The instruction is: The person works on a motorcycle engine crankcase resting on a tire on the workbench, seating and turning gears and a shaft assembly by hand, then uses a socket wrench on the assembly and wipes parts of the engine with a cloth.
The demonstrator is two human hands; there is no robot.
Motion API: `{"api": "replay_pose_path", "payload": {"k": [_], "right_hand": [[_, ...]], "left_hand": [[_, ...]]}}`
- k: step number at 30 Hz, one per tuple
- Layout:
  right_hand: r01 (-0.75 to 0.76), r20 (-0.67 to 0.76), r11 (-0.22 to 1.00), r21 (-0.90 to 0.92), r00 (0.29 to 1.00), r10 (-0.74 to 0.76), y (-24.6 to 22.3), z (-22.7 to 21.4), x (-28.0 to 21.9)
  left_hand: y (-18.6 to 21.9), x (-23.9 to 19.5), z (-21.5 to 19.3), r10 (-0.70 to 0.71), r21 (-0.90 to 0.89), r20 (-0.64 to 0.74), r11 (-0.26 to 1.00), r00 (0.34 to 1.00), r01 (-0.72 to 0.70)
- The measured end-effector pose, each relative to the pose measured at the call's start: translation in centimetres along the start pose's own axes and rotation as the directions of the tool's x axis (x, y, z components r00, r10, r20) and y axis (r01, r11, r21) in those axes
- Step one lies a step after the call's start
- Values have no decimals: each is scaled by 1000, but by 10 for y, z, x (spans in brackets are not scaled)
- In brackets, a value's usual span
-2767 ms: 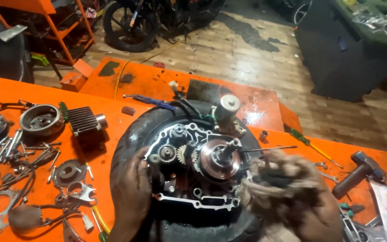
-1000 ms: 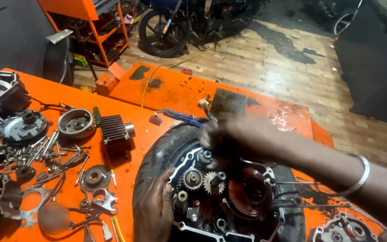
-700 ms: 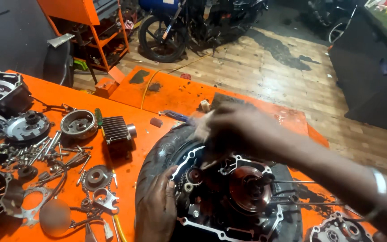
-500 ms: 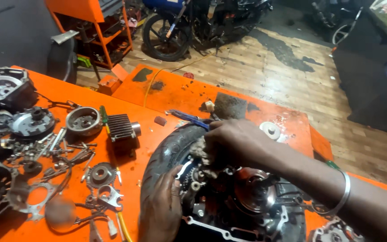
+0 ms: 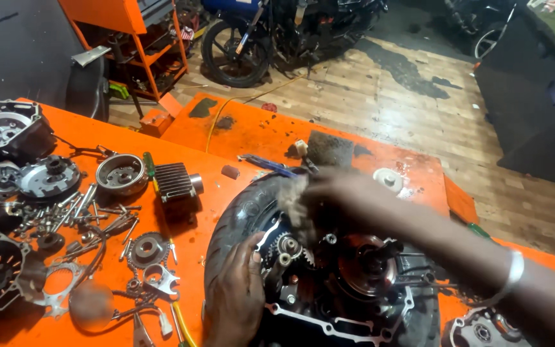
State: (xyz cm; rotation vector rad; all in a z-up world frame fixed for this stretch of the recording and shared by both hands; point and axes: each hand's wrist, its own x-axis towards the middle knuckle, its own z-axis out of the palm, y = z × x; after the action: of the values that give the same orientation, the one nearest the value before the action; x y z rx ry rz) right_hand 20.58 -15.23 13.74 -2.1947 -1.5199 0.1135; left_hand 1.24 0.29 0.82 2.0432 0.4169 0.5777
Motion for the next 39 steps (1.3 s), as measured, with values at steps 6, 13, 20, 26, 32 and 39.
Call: {"api": "replay_pose_path", "payload": {"k": [6, 13, 20, 26, 32, 39], "right_hand": [[-295, 105, 948, 121, 953, 284, -6, -31, 5], [186, 14, 973, -134, 982, -186, -58, 11, -5], [18, 303, 907, -421, 945, 122, -90, 26, 17], [216, 256, 900, -379, 959, -123, -63, 38, 14], [14, 395, 875, -484, 896, 204, -78, 26, 20], [-232, -271, 972, 32, 934, 232, -129, -96, -48]], "left_hand": [[6, 0, -3, -41, 5, 17, 999, 999, 41], [-17, -5, 10, -23, 35, 16, 999, 1000, 22], [-7, -6, 3, 24, -19, -47, 1000, 999, -25], [0, -5, -2, -18, -16, -16, 1000, 1000, 18], [-4, -6, 0, 52, -29, -32, 998, 998, -53], [8, -7, -5, -53, -41, 7, 998, 999, 53]]}}
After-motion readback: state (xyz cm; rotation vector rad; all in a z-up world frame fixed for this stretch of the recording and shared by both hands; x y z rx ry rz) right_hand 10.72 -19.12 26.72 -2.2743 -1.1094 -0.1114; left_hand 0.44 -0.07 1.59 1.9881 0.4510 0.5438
